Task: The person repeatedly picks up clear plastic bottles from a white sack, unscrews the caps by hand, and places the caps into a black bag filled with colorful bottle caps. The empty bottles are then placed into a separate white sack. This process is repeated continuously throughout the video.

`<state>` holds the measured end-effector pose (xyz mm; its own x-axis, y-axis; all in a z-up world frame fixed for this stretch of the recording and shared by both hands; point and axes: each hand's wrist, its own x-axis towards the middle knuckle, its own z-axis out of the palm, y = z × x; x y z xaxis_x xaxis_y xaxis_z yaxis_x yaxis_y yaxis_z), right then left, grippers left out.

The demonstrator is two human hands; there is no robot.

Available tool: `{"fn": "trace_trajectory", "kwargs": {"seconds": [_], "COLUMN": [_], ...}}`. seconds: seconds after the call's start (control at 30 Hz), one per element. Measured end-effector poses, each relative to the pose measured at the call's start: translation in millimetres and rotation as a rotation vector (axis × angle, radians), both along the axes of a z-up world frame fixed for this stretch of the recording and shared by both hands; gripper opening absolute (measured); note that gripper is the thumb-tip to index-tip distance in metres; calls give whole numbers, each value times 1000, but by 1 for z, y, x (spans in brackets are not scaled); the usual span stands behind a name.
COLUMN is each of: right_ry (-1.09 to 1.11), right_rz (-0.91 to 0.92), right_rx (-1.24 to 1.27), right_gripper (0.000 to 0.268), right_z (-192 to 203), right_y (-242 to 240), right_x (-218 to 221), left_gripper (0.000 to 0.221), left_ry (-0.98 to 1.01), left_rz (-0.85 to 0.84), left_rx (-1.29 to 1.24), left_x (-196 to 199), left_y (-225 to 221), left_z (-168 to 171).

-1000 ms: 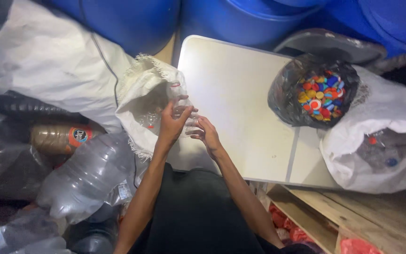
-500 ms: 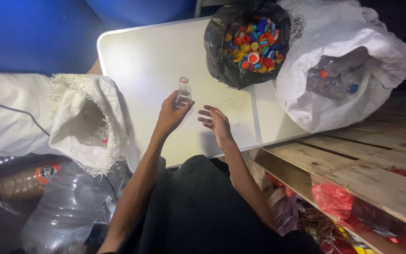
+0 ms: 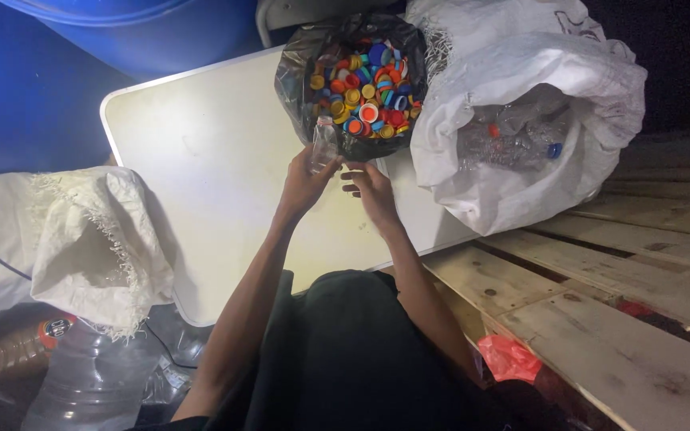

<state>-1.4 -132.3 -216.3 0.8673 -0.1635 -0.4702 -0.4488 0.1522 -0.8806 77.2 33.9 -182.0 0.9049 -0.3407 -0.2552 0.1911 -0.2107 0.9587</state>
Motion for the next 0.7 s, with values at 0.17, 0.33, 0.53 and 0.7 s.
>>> {"fn": "trace_trajectory", "kwargs": {"seconds": [0.17,0.33,0.53,0.7], "right_ry": [-64,-162,-400,-371], "right_rz": [44,62,180,307], "right_rx": [-217,-549,-1040,-1286], "right_gripper": [27,19,13,23], "right_z": [-1,15,3,-10], "right_y": [-22,-29,-29,-33], "right_x": [25,59,99,114], "left_gripper": [37,37,37,38], "left_ry": [2,-55,-164,-157], "left_rz": [15,7,-12,-13], "left_rx": [89,126,181,151], "left_x": [12,20,23,24], "left_y": [-18,-11,-1,11], "left_z": [8,9,10,21]}}
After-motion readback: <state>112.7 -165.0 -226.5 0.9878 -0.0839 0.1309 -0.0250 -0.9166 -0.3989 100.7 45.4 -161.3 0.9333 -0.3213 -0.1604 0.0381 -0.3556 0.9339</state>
